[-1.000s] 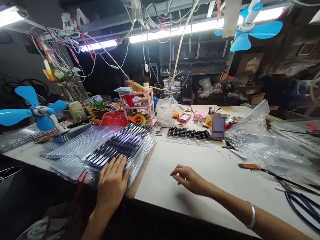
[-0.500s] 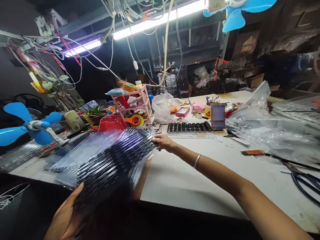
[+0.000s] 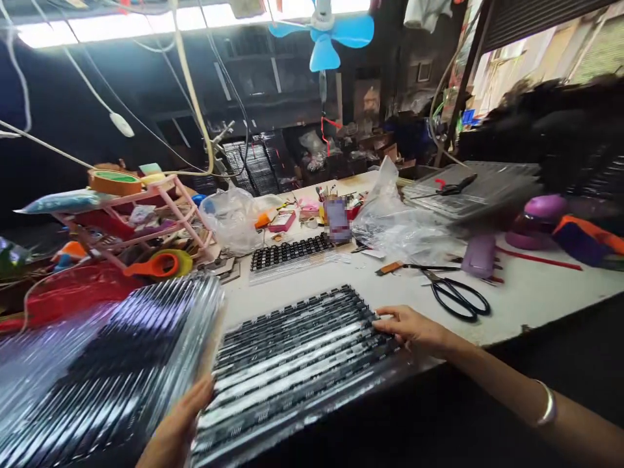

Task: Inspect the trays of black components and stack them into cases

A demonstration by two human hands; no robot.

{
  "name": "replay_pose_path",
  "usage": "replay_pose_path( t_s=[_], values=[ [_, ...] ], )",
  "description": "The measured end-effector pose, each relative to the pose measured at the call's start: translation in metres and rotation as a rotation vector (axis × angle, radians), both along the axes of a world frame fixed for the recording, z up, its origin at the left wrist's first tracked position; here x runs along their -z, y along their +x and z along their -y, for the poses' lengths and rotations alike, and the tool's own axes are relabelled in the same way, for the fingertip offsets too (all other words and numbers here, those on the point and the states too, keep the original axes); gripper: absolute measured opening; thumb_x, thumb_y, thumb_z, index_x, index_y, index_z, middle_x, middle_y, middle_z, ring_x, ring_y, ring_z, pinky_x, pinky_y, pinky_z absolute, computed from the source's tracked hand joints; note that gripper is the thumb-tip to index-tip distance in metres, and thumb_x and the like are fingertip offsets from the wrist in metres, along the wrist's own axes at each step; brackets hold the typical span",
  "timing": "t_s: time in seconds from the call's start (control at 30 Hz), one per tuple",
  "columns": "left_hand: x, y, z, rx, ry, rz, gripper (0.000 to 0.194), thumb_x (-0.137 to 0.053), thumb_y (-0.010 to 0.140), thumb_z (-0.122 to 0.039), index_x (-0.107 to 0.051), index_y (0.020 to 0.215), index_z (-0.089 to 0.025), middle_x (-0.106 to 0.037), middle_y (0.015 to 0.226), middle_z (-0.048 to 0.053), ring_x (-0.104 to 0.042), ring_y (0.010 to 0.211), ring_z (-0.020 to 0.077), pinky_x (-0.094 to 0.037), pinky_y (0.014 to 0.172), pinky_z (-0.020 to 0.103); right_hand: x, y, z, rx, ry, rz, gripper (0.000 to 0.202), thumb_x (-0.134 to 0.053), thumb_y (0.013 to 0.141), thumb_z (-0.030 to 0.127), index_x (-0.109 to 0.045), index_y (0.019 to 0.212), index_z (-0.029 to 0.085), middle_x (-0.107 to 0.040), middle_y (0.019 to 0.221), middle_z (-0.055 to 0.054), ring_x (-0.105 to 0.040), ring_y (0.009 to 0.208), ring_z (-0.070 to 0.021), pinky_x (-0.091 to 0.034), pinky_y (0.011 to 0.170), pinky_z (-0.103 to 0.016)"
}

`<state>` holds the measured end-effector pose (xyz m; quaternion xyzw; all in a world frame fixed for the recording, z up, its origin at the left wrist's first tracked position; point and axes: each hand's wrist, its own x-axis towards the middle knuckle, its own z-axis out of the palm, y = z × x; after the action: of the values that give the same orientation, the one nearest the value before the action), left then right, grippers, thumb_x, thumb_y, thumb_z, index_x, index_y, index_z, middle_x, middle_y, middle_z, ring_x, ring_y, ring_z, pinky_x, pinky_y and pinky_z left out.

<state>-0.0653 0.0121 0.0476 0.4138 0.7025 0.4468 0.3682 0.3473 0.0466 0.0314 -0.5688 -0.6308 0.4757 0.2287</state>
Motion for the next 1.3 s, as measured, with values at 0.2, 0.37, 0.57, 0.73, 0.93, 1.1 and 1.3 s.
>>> replay_pose_path(
  t_s=[0.2, 0.37, 0.57, 0.73, 0.93, 1.1, 1.3],
  values=[
    [0.014, 0.030, -0.036, 0.295, -0.243, -0.703, 0.062, -0.036, 0.082, -0.055, -0.060, 0.123, -0.016, -0.066, 0.116, 0.015, -0.056, 0.114, 0.0366, -0.038, 0.098, 0.051, 0.006, 0.000, 0.005, 0.108, 0.238, 0.431, 0.041, -0.051, 0.088, 0.041, -0.060, 0.116, 0.012, -0.069, 0.081, -0.014, -0.065, 0.080, -0.0310, -0.045, 0.073, -0.041],
    [0.031, 0.022, -0.028, 0.305, -0.120, -1.022, 0.063, -0.025, 0.084, -0.052, -0.062, 0.120, -0.015, -0.067, 0.093, 0.015, -0.062, 0.085, 0.0330, -0.046, 0.082, 0.049, 0.024, -0.010, 0.016, 0.146, 0.438, 0.530, 0.049, -0.047, 0.092, 0.039, -0.051, 0.130, 0.009, -0.067, 0.102, -0.018, -0.063, 0.093, -0.0326, -0.046, 0.080, -0.045],
    [0.056, 0.026, -0.026, 0.093, 0.182, -0.692, 0.058, -0.037, 0.082, -0.059, -0.067, 0.108, -0.016, -0.061, 0.115, 0.013, -0.052, 0.111, 0.0306, -0.036, 0.101, 0.047, 0.053, -0.038, 0.018, 0.361, 0.786, 0.410, 0.044, -0.040, 0.094, 0.028, -0.053, 0.128, 0.004, -0.054, 0.129, -0.023, -0.049, 0.122, -0.0320, -0.042, 0.097, -0.051],
    [0.043, 0.039, -0.026, -0.009, 0.150, -0.222, 0.049, -0.054, 0.080, -0.055, -0.067, 0.109, -0.018, -0.062, 0.122, 0.010, -0.048, 0.123, 0.0271, -0.027, 0.110, 0.043, 0.046, -0.050, 0.017, 0.423, 0.768, 0.243, 0.041, -0.044, 0.093, 0.029, -0.057, 0.123, 0.004, -0.055, 0.129, -0.022, -0.048, 0.124, -0.0301, -0.043, 0.100, -0.049],
    [0.021, 0.046, -0.012, -0.051, 0.324, 0.151, 0.042, -0.069, 0.075, -0.037, -0.064, 0.115, -0.025, -0.064, 0.120, 0.005, -0.060, 0.105, 0.0173, -0.044, 0.095, 0.030, 0.007, -0.050, 0.030, 0.388, 0.896, 0.032, 0.043, -0.051, 0.090, 0.021, -0.050, 0.133, 0.018, -0.043, 0.144, -0.014, -0.039, 0.133, -0.0281, -0.037, 0.106, -0.051],
    [-0.020, 0.047, -0.002, -0.343, 0.788, 0.344, 0.052, -0.073, 0.061, -0.007, -0.066, 0.109, -0.026, -0.067, 0.102, 0.004, -0.053, 0.064, 0.0052, -0.044, 0.058, 0.016, -0.017, -0.044, 0.029, 0.378, 0.937, -0.242, 0.047, -0.049, 0.091, 0.021, -0.044, 0.137, 0.026, -0.039, 0.146, -0.007, -0.034, 0.135, -0.0258, -0.031, 0.110, -0.051],
    [-0.040, 0.035, -0.006, -0.512, 0.687, 0.547, 0.070, -0.058, 0.058, 0.003, -0.055, 0.122, -0.026, -0.058, 0.078, -0.001, -0.056, 0.075, 0.0095, -0.050, 0.065, 0.024, 0.013, -0.023, 0.025, 0.363, 0.805, -0.012, 0.035, -0.051, 0.091, 0.023, -0.056, 0.126, 0.023, -0.057, 0.123, -0.009, -0.052, 0.118, -0.0225, -0.041, 0.103, -0.044]
  ],
)
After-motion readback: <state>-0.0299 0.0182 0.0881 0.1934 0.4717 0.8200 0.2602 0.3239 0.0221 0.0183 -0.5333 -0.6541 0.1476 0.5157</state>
